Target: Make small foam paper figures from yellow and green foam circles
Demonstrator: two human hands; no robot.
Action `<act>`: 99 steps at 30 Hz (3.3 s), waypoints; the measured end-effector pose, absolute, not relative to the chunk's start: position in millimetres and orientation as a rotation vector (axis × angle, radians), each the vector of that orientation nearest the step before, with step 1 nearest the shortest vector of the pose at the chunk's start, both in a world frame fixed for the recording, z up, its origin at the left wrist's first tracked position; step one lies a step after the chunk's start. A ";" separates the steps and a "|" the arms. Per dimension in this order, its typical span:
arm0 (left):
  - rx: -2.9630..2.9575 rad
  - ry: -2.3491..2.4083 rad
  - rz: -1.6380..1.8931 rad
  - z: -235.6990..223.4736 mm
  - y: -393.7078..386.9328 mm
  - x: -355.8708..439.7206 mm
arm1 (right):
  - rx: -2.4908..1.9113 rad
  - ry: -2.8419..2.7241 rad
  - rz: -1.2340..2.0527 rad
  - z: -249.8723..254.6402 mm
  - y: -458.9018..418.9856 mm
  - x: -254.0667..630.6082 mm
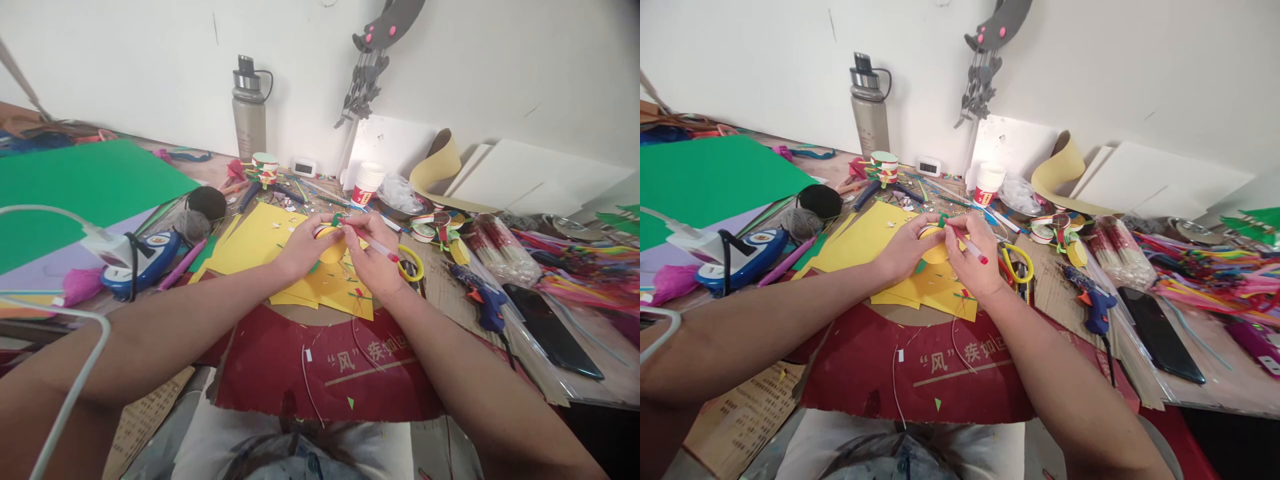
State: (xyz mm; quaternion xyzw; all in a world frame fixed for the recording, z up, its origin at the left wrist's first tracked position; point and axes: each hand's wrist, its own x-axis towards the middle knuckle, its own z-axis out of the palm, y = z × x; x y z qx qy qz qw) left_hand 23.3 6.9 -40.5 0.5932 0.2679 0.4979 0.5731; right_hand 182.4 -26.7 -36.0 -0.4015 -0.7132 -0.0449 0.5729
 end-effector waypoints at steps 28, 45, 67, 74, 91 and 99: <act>1.321 0.602 1.157 -41.8 7.9 23.8 | -0.996 -1.687 -0.140 -34.3 -26.9 183.7; 1.333 0.593 1.159 -42.9 7.8 23.9 | -1.020 -1.689 -0.121 -32.9 -28.4 183.7; 1.337 0.614 1.150 -40.8 6.0 23.2 | -1.015 -1.684 -0.122 -33.1 -28.3 183.3; 1.228 0.618 1.130 -40.6 4.5 25.3 | -1.028 -1.626 -0.066 -35.9 -26.8 186.1; 1.307 0.641 1.136 -40.3 6.2 24.3 | -1.035 -1.657 -0.033 -34.5 -26.9 185.8; 1.259 0.633 1.141 -38.3 4.2 24.2 | -1.029 -1.649 -0.068 -38.2 -24.2 187.9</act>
